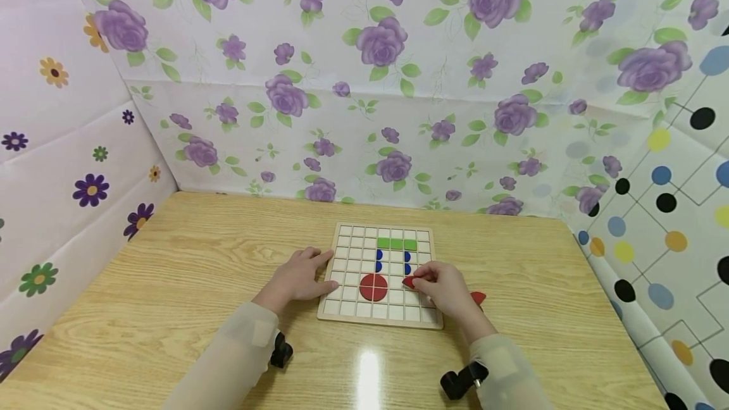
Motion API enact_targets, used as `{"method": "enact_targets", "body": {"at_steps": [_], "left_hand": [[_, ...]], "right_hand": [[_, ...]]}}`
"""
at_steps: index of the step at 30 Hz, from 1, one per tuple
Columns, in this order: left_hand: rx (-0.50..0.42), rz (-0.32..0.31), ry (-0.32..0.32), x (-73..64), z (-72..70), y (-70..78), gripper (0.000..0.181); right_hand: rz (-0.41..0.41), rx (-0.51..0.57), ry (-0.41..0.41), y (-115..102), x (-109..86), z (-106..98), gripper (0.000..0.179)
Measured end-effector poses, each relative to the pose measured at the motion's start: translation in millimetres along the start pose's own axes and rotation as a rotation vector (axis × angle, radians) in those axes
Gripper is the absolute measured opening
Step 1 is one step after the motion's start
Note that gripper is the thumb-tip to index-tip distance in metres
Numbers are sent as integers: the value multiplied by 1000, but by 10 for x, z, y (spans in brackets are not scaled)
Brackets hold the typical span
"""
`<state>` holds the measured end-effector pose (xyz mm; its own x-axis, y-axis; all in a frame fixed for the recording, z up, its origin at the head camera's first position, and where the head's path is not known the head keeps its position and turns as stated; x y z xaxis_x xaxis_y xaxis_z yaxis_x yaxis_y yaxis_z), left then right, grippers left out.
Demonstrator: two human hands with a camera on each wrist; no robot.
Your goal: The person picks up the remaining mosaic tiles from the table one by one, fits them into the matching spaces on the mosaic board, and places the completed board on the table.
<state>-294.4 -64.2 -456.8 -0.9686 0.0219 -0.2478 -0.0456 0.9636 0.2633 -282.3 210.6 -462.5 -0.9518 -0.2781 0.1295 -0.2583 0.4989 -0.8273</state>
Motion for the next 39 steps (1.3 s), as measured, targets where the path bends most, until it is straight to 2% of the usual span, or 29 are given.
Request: {"method": "enact_targets", "body": {"at_steps": [10, 18, 30, 39], "left_hand": [[-6, 0, 0, -1, 3, -2, 71], [3, 1, 2, 5, 7, -3, 71], [6, -2, -4, 21, 28, -4, 72], [7, -3, -2, 46, 35, -22, 72]], "right_hand": [[2, 17, -36, -39, 37, 43, 10], [-42, -58, -47, -45, 97, 69, 7], [-66, -98, -68, -116, 136, 134, 6], [-126, -155, -92, -151, 214, 178, 5]]}}
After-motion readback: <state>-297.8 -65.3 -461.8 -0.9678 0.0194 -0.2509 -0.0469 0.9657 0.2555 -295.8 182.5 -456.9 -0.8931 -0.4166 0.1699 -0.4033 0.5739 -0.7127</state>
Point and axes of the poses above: each hand's wrist, its own x-axis towards the middle knuckle, its own z-axis out of the palm, y = z × x, the point moved 8 cm from there along x, towards the middle knuckle, and after that the axes turned 15 degrees about -z, right-handed, at the moved point
